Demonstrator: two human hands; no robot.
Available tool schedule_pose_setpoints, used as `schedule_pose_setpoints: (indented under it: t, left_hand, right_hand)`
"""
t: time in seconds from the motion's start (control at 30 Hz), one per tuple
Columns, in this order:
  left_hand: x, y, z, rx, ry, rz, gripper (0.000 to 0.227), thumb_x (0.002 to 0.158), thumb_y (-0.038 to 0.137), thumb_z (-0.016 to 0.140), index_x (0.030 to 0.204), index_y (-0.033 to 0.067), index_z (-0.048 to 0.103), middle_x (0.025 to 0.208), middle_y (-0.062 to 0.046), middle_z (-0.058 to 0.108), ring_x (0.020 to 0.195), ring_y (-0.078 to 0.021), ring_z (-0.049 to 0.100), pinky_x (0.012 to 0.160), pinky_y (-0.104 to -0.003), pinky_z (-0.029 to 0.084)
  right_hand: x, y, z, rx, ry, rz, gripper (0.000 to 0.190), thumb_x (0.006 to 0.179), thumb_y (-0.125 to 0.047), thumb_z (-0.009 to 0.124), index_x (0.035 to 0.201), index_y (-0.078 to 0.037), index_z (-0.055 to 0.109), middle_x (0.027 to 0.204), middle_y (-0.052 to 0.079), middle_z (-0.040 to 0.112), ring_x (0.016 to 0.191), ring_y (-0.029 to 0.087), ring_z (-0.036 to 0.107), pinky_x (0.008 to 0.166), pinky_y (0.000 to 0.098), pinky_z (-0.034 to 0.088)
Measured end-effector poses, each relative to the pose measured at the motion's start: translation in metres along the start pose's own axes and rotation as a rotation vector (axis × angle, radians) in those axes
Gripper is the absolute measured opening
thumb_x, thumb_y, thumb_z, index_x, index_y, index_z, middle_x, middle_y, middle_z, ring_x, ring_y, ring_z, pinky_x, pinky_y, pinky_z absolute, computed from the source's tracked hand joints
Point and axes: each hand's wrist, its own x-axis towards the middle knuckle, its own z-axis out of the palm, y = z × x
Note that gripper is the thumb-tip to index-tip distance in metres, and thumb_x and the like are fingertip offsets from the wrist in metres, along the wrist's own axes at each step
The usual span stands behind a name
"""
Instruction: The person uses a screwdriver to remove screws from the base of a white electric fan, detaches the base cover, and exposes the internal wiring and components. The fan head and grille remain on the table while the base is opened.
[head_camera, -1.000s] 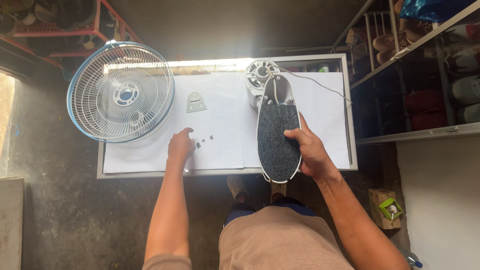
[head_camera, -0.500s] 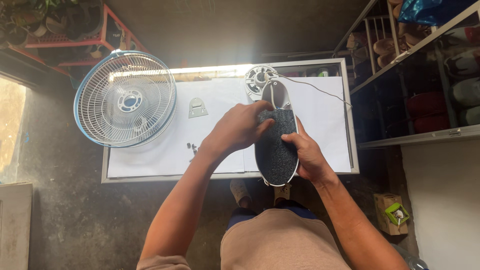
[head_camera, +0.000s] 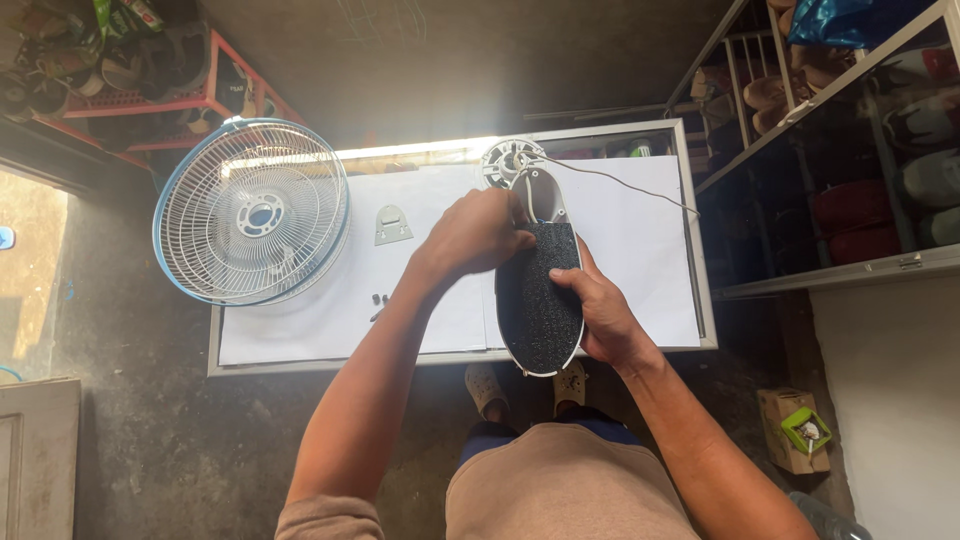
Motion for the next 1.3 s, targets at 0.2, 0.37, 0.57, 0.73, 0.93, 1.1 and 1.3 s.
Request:
schedule_pose_setpoints:
  t: [0.2, 0.37, 0.57, 0.73, 0.93, 1.1, 1.3]
  left_hand:
    - [0.009, 0.003, -0.017, -0.127, -0.096, -0.028, 0.025, 0.086, 0.028, 0.077, 0.095, 0.0052, 0.080, 0.069, -0.009, 0.070, 0.061, -0.0183, 0.067, 0.059, -0.037, 0.055]
    - [-0.014, -0.001, -0.051, -0.253, -0.178, -0.096, 0.027, 0.085, 0.029, 0.075, 0.105, 0.0102, 0.079, 0.056, -0.004, 0.055, 0.045, -0.0126, 0.051, 0.040, -0.033, 0.038]
    - [-0.050, -0.038, -0.096, -0.417, -0.038, -0.086, 0.032, 0.084, 0.028, 0.073, 0.110, 0.0101, 0.078, 0.059, 0.002, 0.064, 0.044, -0.0073, 0.057, 0.038, -0.026, 0.043]
    - [-0.103, -0.107, -0.098, -0.849, 0.374, -0.075, 0.037, 0.088, 0.024, 0.075, 0.116, 0.0002, 0.075, 0.060, -0.001, 0.055, 0.043, -0.0067, 0.047, 0.038, -0.024, 0.035]
    - [-0.119, -0.178, -0.027, -0.945, 0.744, -0.147, 0.027, 0.096, 0.018, 0.075, 0.115, 0.0000, 0.071, 0.074, -0.006, 0.069, 0.049, -0.0084, 0.057, 0.040, -0.023, 0.041]
    - [-0.119, -0.213, 0.043, -0.858, 0.770, -0.224, 0.022, 0.093, 0.011, 0.074, 0.113, 0.0019, 0.074, 0.089, -0.008, 0.077, 0.056, -0.0099, 0.064, 0.044, -0.022, 0.044]
    - [-0.139, -0.232, 0.089, -0.942, 0.720, -0.312, 0.028, 0.085, 0.006, 0.078, 0.111, -0.0001, 0.071, 0.097, -0.010, 0.076, 0.058, -0.0110, 0.066, 0.043, -0.022, 0.044]
  right_hand:
    - [-0.001, 0.001, -0.003, 0.056, -0.133, -0.064, 0.057, 0.114, -0.038, 0.033, 0.156, 0.000, 0.028, 0.116, 0.013, 0.061, 0.101, 0.018, 0.070, 0.082, 0.0326, 0.064]
    - [-0.007, -0.002, 0.002, 0.046, -0.177, -0.086, 0.068, 0.108, -0.054, 0.021, 0.156, -0.006, 0.034, 0.128, 0.014, 0.062, 0.113, 0.019, 0.067, 0.092, 0.0335, 0.061]
    - [-0.001, -0.005, 0.008, 0.070, -0.118, -0.083, 0.064, 0.111, -0.046, 0.029, 0.153, 0.001, 0.038, 0.140, 0.019, 0.058, 0.127, 0.025, 0.060, 0.108, 0.0418, 0.053]
    - [0.000, -0.002, 0.006, 0.097, -0.115, -0.056, 0.061, 0.110, -0.043, 0.030, 0.153, 0.000, 0.038, 0.140, 0.019, 0.058, 0.127, 0.028, 0.060, 0.108, 0.0455, 0.053]
    - [0.001, 0.001, 0.004, 0.089, -0.063, -0.026, 0.059, 0.111, -0.040, 0.030, 0.151, 0.002, 0.039, 0.139, 0.020, 0.059, 0.126, 0.029, 0.061, 0.107, 0.0456, 0.054]
    - [0.003, -0.001, 0.004, 0.052, -0.058, -0.027, 0.057, 0.112, -0.039, 0.031, 0.149, 0.003, 0.042, 0.137, 0.022, 0.060, 0.124, 0.030, 0.062, 0.105, 0.0464, 0.055]
    - [0.003, 0.002, 0.004, 0.090, -0.005, -0.009, 0.054, 0.111, -0.038, 0.033, 0.149, 0.000, 0.041, 0.138, 0.018, 0.059, 0.124, 0.028, 0.062, 0.106, 0.0452, 0.054]
